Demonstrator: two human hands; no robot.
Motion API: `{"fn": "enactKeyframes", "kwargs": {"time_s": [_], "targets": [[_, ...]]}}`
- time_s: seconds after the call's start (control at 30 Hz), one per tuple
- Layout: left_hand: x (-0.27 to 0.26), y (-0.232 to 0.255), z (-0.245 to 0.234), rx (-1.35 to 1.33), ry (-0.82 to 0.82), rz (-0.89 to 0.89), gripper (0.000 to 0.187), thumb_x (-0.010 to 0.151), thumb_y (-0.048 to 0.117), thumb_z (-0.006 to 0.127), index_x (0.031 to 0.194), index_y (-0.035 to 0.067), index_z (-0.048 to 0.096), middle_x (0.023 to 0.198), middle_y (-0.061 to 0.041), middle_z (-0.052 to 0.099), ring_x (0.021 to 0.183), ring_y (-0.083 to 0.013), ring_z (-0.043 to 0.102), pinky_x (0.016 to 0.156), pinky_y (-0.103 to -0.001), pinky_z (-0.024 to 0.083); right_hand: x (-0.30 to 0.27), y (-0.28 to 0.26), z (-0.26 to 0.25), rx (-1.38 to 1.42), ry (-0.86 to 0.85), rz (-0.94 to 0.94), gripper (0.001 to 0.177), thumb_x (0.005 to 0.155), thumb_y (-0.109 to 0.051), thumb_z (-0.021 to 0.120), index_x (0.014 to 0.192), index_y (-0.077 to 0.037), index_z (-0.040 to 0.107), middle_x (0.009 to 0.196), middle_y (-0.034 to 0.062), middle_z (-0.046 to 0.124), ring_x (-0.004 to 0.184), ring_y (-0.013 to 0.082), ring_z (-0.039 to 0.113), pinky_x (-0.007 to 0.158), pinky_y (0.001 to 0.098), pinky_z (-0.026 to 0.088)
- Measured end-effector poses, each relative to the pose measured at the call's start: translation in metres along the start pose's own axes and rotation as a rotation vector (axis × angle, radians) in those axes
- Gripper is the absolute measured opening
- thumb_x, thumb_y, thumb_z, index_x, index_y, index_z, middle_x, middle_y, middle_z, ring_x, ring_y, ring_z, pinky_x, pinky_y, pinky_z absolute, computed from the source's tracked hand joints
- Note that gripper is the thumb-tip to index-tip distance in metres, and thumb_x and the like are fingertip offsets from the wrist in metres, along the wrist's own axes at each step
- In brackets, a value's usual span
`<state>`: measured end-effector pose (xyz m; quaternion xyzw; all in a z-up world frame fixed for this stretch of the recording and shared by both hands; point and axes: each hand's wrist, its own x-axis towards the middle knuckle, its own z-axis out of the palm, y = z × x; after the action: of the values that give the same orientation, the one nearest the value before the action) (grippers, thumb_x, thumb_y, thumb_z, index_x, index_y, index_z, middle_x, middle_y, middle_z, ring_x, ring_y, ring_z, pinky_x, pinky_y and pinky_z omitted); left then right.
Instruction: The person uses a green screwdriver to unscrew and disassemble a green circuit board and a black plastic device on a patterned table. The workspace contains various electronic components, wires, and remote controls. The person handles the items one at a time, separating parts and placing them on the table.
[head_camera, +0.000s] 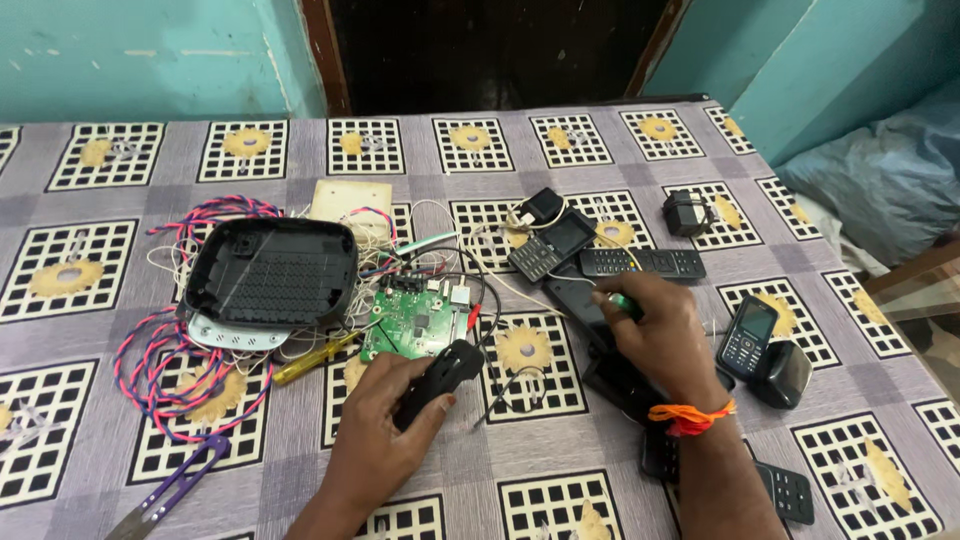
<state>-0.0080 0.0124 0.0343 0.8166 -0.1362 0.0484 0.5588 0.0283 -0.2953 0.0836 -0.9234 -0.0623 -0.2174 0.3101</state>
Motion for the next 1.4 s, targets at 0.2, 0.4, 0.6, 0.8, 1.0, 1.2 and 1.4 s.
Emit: {"fn": "enactKeyframes", "kwargs": {"time_s": [0.2,0.4,0.6,0.8,1.0,1.2,1.4], "targets": [[-0.002,0.002,0.004,0.112,-0.128,-0.110,0.041,0.083,0.022,0.077,0.120,0.005,0.071,0.090,-0.010,0.071,0.071,-0.0211,0.070,0.062,-0.035,0.057,0.004,-0.009,-0.019,-0.088,-0.516,0.151,0.027,0.073,-0.028,0.083,0.091,-0.009,0.078,0.079,0.0116,0.077,0.070,0.0269,0.075,0.066,0.0390,0.057],[-0.007,-0.009,0.013,0.156,-0.122,-0.011,0.034,0.085,0.023,0.075,0.111,0.002,0.072,0.091,-0.015,0.075,0.069,-0.0263,0.074,0.062,-0.039,0.058,0.002,-0.037,-0.030,-0.454,-0.620,0.266,0.041,0.070,-0.039,0.091,0.104,-0.019,0.079,0.089,0.0078,0.077,0.087,0.0306,0.072,0.077,0.0435,0.056],[-0.008,-0.008,0.013,0.199,-0.162,-0.031,0.032,0.087,0.025,0.074,0.109,0.003,0.074,0.090,-0.015,0.076,0.067,-0.0262,0.074,0.060,-0.039,0.059,-0.007,-0.038,-0.013,-0.550,-0.635,0.181,0.057,0.063,-0.029,0.091,0.118,-0.019,0.076,0.096,0.0106,0.077,0.090,0.0308,0.073,0.080,0.0438,0.056],[-0.009,-0.009,0.013,0.254,-0.205,-0.013,0.034,0.087,0.031,0.075,0.111,0.006,0.074,0.093,-0.012,0.078,0.072,-0.0245,0.075,0.066,-0.038,0.060,-0.007,-0.047,-0.019,0.095,-0.581,0.286,0.033,0.074,-0.025,0.082,0.102,-0.009,0.078,0.069,0.0058,0.077,0.061,0.0155,0.068,0.058,0.0315,0.054],[-0.013,0.002,0.007,0.011,-0.274,0.173,0.068,0.080,0.036,0.086,0.136,0.009,0.058,0.124,-0.016,0.068,0.106,-0.0280,0.071,0.090,-0.042,0.058,-0.022,-0.063,0.025,0.292,-0.371,0.330,0.028,0.075,-0.023,0.082,0.099,-0.008,0.079,0.067,-0.0013,0.067,0.057,0.0079,0.052,0.050,0.0256,0.040],[-0.014,0.010,0.005,-0.110,-0.386,0.045,0.096,0.072,0.038,0.090,0.150,0.015,0.038,0.141,-0.015,0.054,0.114,-0.0313,0.067,0.096,-0.042,0.056,-0.032,-0.060,0.052,0.627,-0.275,0.511,0.026,0.085,-0.021,0.074,0.102,-0.001,0.075,0.068,-0.0035,0.059,0.057,0.0043,0.047,0.050,0.0223,0.035],[-0.015,-0.001,0.011,-0.026,-0.260,0.230,0.072,0.086,0.018,0.082,0.148,0.012,0.045,0.147,-0.019,0.052,0.135,-0.0365,0.057,0.111,-0.044,0.050,-0.030,-0.045,0.059,0.859,-0.368,0.575,0.026,0.093,-0.020,0.066,0.113,-0.003,0.070,0.066,-0.0050,0.051,0.055,0.0045,0.040,0.048,0.0209,0.030]]}}
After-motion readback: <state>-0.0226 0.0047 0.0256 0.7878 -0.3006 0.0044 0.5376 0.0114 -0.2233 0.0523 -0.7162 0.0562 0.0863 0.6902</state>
